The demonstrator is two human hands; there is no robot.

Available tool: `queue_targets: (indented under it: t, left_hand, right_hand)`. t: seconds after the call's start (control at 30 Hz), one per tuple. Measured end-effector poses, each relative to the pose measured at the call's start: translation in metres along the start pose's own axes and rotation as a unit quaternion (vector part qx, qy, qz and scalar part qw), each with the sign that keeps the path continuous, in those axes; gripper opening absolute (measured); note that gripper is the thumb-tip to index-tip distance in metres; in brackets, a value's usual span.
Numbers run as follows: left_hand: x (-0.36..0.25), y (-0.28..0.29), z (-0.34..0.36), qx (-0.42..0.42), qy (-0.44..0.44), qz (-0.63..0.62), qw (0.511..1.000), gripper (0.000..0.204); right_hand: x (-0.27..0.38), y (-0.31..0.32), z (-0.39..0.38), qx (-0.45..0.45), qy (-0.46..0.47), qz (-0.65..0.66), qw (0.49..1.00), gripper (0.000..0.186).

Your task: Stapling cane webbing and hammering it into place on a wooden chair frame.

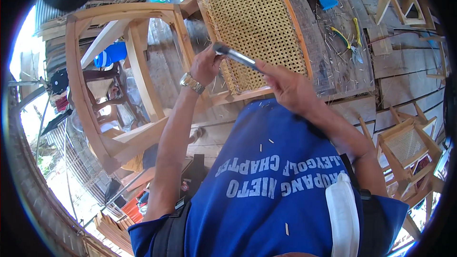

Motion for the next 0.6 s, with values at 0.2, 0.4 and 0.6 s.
queue_targets:
  t: [0.2, 0.4, 0.6]
  left_hand:
    - [0.001, 0.017, -0.007, -0.022, 0.054, -0.116, 0.991, 0.021]
    - [0.0, 0.024, -0.009, -0.018, 0.062, -0.117, 0.991, 0.02]
    - [0.005, 0.009, -0.014, 0.02, 0.085, -0.031, 0.996, 0.02]
  right_hand:
    - [-0.006, 0.036, 0.009, -0.102, -0.025, 0.108, 0.989, 0.043]
    - [-0.022, 0.044, -0.006, -0.079, -0.118, 0.11, 0.984, 0.042]
    - [-0.014, 0.039, -0.008, -0.1, -0.049, 0.139, 0.984, 0.041]
Point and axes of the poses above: each hand's wrist, its own z-axis towards the middle knuckle, its own y-axis out of the back of the hand, x = y × z, the point moved 10 cm from there along z, towards the middle knuckle, and after that the axes turned 13 degrees about z, right-handed, at the moved point
